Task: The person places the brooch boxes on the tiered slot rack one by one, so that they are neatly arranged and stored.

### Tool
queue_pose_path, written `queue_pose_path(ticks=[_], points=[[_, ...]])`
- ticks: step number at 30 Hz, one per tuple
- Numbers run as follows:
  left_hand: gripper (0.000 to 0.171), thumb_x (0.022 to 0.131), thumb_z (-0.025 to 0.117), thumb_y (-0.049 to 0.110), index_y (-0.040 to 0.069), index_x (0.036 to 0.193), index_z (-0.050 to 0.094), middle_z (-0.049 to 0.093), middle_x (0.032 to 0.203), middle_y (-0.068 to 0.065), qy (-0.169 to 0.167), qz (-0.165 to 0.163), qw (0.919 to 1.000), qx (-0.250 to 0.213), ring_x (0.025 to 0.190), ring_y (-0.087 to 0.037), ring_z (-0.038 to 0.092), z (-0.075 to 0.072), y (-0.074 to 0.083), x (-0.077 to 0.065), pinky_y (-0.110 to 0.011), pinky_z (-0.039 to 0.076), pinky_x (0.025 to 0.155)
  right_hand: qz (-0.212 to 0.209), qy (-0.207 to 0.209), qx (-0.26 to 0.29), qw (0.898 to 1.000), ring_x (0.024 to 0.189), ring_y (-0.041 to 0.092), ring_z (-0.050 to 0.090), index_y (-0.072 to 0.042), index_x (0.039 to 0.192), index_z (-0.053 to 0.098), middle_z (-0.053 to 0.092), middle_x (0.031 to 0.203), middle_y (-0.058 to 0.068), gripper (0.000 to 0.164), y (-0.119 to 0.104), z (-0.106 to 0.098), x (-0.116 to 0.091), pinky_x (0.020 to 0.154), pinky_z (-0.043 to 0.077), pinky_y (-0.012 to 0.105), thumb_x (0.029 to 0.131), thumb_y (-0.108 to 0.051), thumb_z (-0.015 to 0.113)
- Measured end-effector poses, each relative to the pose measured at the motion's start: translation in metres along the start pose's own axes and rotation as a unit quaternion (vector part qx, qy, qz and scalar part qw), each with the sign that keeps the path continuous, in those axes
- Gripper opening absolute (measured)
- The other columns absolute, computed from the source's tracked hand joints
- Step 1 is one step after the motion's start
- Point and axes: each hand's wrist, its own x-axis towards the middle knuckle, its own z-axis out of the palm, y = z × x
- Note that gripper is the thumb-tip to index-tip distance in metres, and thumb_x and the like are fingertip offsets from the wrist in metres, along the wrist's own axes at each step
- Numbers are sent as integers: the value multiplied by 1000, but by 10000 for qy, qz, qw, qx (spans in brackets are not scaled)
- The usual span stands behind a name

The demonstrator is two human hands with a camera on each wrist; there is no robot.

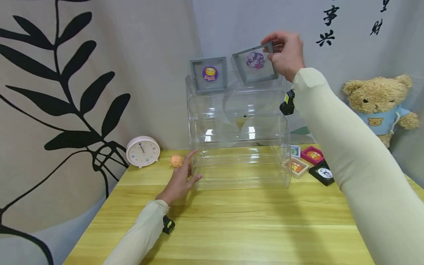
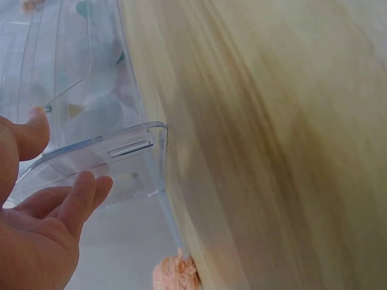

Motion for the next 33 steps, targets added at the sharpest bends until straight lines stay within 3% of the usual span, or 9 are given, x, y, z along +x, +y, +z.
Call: queue_pose_path(ticks=[3, 7, 12, 15, 17, 19, 22, 27, 33], points=[[88, 94, 71, 13, 37, 157, 15, 71, 101, -25, -2, -28, 10000, 80, 105, -39, 70, 0, 1, 0, -54, 58, 99, 36, 2, 66, 10000, 121, 17, 63, -21, 125, 69, 64, 129, 0, 46, 1, 3, 2, 111, 53, 30, 95, 11, 53], [88, 94, 71, 13, 37, 157, 15, 70, 108, -29, -36, -52, 10000, 53, 110, -42, 69, 0, 1, 1, -55, 57, 100, 135, 44, 185, 9997, 122, 17, 63, -21, 124, 69, 64, 134, 3, 47, 1, 6, 4, 111, 53, 29, 95, 11, 53], [87, 94, 70, 10, 34, 158, 16, 70, 114, -30, -62, -23, 10000, -41, 115, -42, 67, -1, 2, 1, -55, 57, 101, 130, 11, 389, 9992, 124, 15, 63, -20, 122, 71, 65, 124, -1, 47, -1, 10, 6, 110, 53, 29, 94, 13, 53], [87, 93, 71, 10, 32, 158, 17, 70, 98, -22, 6, 22, 10000, 67, 95, -34, 71, -1, 3, 1, -50, 61, 95, 42, -61, 348, 9994, 126, 15, 63, -19, 122, 71, 66, 122, -2, 47, -3, 12, 6, 112, 52, 29, 93, 13, 53], [87, 93, 71, 10, 32, 158, 17, 65, 86, -16, 32, 43, 9998, 167, 80, -27, 65, -1, 3, 1, -47, 63, 88, 0, -82, 273, 9996, 127, 15, 63, -20, 123, 71, 68, 125, 1, 48, -4, 12, 6, 113, 51, 29, 93, 13, 53], [87, 93, 72, 12, 33, 157, 17, 62, 81, -12, 40, 33, 9997, 257, 76, -23, 63, -2, 3, 1, -45, 63, 86, -84, -89, 110, 9999, 127, 15, 62, -21, 124, 70, 68, 129, 3, 47, -4, 13, 5, 114, 50, 29, 94, 12, 54], [87, 93, 71, 11, 34, 157, 17, 69, 89, -15, 41, 5, 9998, 209, 91, -30, 72, -3, 3, 0, -49, 62, 92, -228, -62, -68, 9997, 128, 13, 62, -22, 124, 70, 67, 132, 3, 46, -6, 13, 5, 115, 49, 29, 95, 10, 53], [87, 94, 70, 10, 36, 157, 16, 71, 99, -23, -14, -21, 10000, 43, 108, -39, 70, -5, 2, 1, -52, 58, 100, -316, -84, -93, 9994, 129, 12, 61, -22, 123, 70, 66, 135, 1, 45, -7, 14, 5, 116, 48, 29, 95, 9, 53], [88, 92, 71, 7, 31, 157, 17, 69, 88, -18, -19, 1, 10000, 4, 95, -31, 71, -1, 4, 1, -49, 59, 100, -160, -177, -4, 9997, 127, 13, 62, -20, 123, 71, 67, 130, 1, 46, 2, 17, 5, 113, 50, 30, 94, 11, 54]])
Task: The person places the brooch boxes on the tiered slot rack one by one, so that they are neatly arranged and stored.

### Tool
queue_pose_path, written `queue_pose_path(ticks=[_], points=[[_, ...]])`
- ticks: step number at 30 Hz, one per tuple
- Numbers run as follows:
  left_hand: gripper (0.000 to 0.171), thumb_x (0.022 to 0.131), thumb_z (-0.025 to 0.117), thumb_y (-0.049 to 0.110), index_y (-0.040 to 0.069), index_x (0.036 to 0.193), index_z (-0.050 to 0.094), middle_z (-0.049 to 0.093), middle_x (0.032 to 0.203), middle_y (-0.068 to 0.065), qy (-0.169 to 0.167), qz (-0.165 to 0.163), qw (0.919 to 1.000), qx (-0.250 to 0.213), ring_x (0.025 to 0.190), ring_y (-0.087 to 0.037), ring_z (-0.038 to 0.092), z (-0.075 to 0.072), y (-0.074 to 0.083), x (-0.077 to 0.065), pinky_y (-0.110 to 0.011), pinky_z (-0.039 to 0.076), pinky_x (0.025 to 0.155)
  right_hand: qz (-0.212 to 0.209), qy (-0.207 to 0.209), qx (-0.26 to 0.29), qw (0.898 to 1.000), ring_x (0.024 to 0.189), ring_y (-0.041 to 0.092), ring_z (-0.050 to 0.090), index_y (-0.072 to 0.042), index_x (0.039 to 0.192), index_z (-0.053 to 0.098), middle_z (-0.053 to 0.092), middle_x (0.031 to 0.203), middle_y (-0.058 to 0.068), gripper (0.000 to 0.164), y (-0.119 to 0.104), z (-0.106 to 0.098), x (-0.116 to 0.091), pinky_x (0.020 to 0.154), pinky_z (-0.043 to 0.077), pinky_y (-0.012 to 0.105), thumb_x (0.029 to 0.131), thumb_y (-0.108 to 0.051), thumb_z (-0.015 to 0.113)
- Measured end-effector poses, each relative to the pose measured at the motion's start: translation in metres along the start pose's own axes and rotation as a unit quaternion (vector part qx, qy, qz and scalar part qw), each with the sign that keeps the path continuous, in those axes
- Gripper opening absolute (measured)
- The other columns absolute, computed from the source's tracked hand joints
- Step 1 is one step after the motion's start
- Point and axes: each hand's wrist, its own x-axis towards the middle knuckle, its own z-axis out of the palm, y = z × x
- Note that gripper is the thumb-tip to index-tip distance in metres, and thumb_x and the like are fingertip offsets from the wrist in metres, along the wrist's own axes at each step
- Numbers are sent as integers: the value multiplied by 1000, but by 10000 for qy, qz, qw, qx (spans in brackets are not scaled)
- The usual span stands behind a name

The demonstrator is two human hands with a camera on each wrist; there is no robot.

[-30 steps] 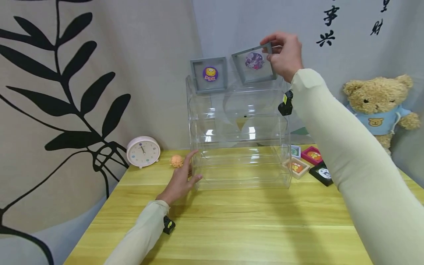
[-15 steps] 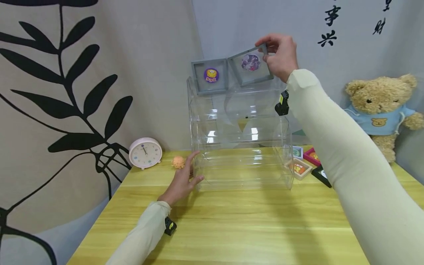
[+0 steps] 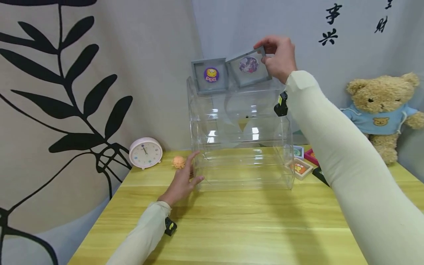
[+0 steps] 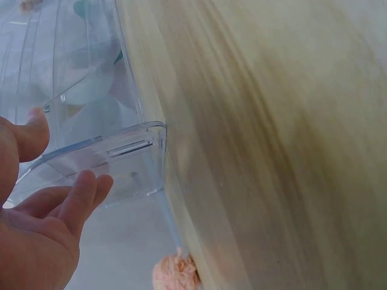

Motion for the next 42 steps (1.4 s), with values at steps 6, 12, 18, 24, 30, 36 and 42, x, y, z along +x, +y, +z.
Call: queue_pose_path(ticks=[6, 12, 18, 24, 30, 36, 42], points=[[88, 92, 71, 8, 32, 158, 18, 67, 86, -18, -3, -7, 10000, 22, 95, -30, 70, 3, 0, 1, -48, 59, 100, 153, 77, 17, 9999, 126, 13, 63, -21, 122, 71, 67, 131, 1, 45, 7, 1, 1, 113, 51, 30, 94, 10, 56], [89, 92, 70, 6, 32, 158, 17, 70, 112, -31, 7, 66, 9999, -113, 110, -42, 69, 2, -1, 0, -50, 58, 100, 459, 138, -28, 9988, 126, 13, 62, -24, 126, 70, 64, 138, 3, 42, 15, -3, 0, 112, 51, 30, 97, 3, 57], [89, 92, 71, 7, 33, 158, 17, 70, 99, -27, 3, 48, 10000, -37, 100, -39, 70, 0, 0, 1, -50, 59, 100, 481, 317, -370, 9977, 111, 9, 64, -23, 128, 70, 68, 135, 5, 34, 26, -7, 0, 100, 56, 23, 99, -8, 61], [88, 93, 69, 7, 33, 158, 16, 65, 126, -33, -58, 35, 9998, -195, 122, -45, 63, 1, -1, 0, -52, 57, 101, 453, 149, -960, 9942, 113, 11, 60, -25, 136, 64, 64, 140, 4, 36, 27, -8, -2, 93, 55, 22, 103, -13, 55], [87, 94, 69, 9, 36, 157, 16, 68, 120, -33, -82, 7, 9998, -185, 119, -44, 65, 2, -3, -1, -53, 56, 102, 266, -433, -1507, 9873, 135, 26, 38, -24, 150, 48, 48, 147, 15, 48, 27, -12, -2, 106, 46, 36, 103, -16, 54], [88, 94, 68, 8, 36, 158, 15, 65, 126, -34, -76, 51, 9998, -173, 121, -45, 63, 2, -3, -1, -55, 56, 101, 13, -942, -1814, 9789, 142, 35, 23, -20, 159, 29, 49, 147, 21, 62, 27, -17, -2, 123, 23, 53, 102, -26, 55], [88, 94, 68, 8, 36, 158, 14, 63, 129, -33, -88, 22, 9997, -222, 123, -45, 62, 2, -3, -1, -54, 56, 102, -343, -1234, -2294, 9649, 150, 43, 19, -16, 161, 13, 48, 149, 26, 74, 29, -20, -9, 128, 6, 59, 102, -30, 56]])
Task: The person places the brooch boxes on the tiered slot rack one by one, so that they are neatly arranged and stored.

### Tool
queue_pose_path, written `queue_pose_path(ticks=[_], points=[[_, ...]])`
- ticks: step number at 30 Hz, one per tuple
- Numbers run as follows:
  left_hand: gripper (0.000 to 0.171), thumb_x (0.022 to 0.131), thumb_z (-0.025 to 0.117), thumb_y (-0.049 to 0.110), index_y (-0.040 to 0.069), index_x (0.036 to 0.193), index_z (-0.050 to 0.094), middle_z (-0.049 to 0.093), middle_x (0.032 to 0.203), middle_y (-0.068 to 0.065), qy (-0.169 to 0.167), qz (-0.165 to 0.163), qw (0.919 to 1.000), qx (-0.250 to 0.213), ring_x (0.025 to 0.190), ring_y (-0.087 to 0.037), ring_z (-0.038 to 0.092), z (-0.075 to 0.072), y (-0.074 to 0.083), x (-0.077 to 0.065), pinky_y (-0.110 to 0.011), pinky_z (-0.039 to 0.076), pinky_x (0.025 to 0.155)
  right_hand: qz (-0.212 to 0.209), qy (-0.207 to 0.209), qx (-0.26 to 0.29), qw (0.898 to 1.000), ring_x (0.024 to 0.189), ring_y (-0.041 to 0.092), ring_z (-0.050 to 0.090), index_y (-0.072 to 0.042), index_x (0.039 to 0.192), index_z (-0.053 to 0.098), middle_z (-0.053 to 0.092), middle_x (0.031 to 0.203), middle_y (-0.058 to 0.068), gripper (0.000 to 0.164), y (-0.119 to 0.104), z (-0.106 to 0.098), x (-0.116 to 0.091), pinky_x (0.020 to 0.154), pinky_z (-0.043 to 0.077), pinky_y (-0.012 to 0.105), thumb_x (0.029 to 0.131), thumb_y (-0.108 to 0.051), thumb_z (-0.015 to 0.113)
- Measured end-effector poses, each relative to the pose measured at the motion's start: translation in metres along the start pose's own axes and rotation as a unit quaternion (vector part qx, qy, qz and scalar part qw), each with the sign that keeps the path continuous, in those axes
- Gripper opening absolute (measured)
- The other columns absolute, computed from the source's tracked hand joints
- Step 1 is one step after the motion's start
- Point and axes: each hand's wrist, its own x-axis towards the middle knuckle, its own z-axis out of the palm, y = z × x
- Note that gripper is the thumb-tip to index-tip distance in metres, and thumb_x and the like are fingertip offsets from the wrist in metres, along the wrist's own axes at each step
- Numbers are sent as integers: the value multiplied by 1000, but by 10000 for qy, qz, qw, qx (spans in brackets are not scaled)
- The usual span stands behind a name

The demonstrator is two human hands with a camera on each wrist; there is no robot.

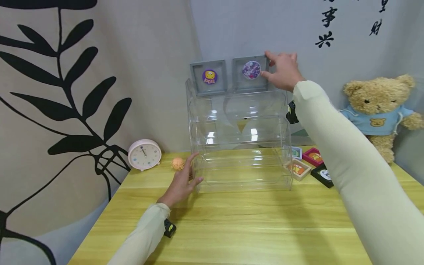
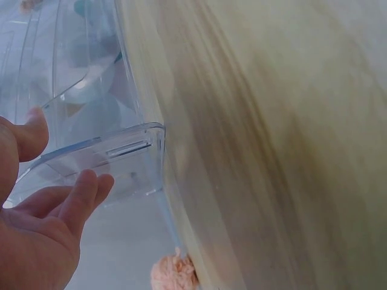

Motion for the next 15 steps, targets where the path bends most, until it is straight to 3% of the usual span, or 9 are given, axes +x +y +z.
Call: queue_pose_path(ticks=[4, 7, 15], points=[[87, 95, 67, 7, 37, 158, 15, 61, 133, -32, -8, -72, 9999, -84, 124, -44, 61, 0, 1, -1, -52, 56, 102, -157, -222, -531, 9982, 151, 49, 9, -15, 162, 2, 39, 156, 27, 81, 2, 1, -5, 126, 8, 68, 102, -34, 53], [86, 95, 67, 7, 36, 158, 15, 61, 134, -31, -20, -63, 9999, -136, 125, -44, 61, 0, 1, -1, -52, 56, 102, -250, -303, -900, 9952, 150, 51, 9, -13, 162, -3, 30, 160, 30, 85, 4, 1, -10, 123, 13, 71, 102, -36, 53], [86, 95, 67, 6, 35, 158, 15, 63, 130, -32, -34, -69, 9999, -132, 123, -43, 62, 1, 1, 0, -53, 56, 102, -396, -138, -935, 9947, 148, 52, 12, -18, 163, -1, 27, 159, 33, 85, 16, 1, -30, 121, 14, 74, 101, -35, 55]])
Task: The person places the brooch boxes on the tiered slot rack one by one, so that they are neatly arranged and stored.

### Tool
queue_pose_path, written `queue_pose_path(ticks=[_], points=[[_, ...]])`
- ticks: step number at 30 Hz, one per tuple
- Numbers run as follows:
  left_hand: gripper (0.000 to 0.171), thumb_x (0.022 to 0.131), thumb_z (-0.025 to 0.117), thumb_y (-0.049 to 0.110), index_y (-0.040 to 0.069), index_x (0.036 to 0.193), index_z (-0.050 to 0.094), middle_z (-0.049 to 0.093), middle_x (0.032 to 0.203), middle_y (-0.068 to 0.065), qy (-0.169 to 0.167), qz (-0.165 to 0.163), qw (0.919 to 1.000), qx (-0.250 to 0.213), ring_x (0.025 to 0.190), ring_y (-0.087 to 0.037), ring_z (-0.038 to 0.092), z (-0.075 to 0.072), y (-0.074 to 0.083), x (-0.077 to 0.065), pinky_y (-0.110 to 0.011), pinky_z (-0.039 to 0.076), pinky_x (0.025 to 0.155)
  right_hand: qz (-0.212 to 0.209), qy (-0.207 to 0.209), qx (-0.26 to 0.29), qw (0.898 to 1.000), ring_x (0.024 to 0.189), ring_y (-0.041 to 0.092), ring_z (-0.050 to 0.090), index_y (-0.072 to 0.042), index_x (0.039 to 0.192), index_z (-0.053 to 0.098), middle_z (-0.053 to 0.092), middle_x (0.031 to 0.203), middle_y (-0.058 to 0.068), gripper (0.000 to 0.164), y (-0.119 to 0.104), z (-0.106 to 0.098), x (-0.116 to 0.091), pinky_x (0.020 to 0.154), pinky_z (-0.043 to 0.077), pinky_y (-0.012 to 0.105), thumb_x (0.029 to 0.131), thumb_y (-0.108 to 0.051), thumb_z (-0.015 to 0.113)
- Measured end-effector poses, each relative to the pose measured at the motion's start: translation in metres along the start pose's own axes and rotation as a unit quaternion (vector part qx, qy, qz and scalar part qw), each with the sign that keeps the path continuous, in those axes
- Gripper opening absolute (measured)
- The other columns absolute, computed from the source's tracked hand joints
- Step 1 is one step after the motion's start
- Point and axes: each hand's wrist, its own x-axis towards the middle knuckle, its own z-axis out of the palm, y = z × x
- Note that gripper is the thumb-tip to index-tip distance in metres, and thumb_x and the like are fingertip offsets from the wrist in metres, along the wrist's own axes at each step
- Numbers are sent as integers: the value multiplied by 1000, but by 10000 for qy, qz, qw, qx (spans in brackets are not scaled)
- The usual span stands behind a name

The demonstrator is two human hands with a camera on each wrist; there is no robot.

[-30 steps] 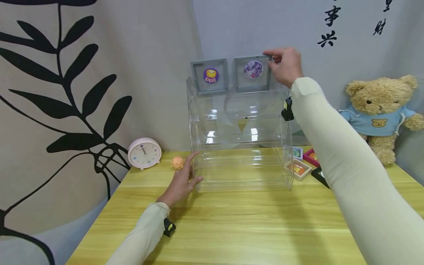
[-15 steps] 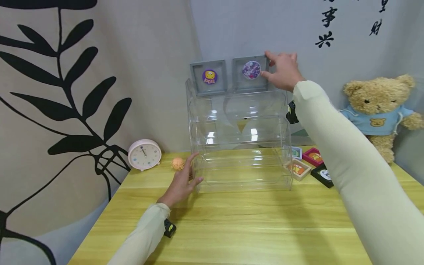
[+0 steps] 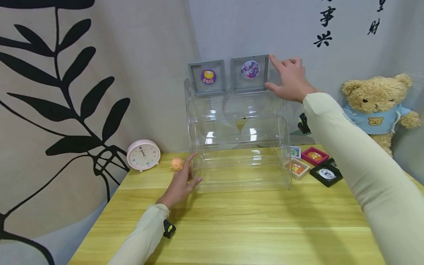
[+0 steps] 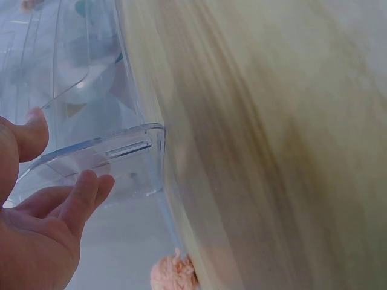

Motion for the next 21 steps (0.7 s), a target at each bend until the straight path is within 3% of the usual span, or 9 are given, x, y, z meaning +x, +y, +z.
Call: queue_pose_path(ticks=[12, 21], points=[[88, 94, 69, 8, 35, 158, 15, 67, 122, -32, 104, -1, 9999, 110, 118, -44, 66, 1, 0, 0, -53, 57, 101, -222, 664, 579, 9959, 139, 51, 27, -9, 159, 25, 42, 149, 33, 70, 45, -1, -54, 111, 24, 72, 100, -26, 58], [86, 94, 68, 8, 34, 157, 17, 68, 122, -32, 147, -16, 9999, 84, 117, -44, 66, 2, -1, 0, -53, 57, 100, 215, 452, 663, 9965, 129, 54, 38, 3, 149, 39, 49, 137, 37, 58, 96, 12, -97, 109, 28, 74, 102, -27, 55]])
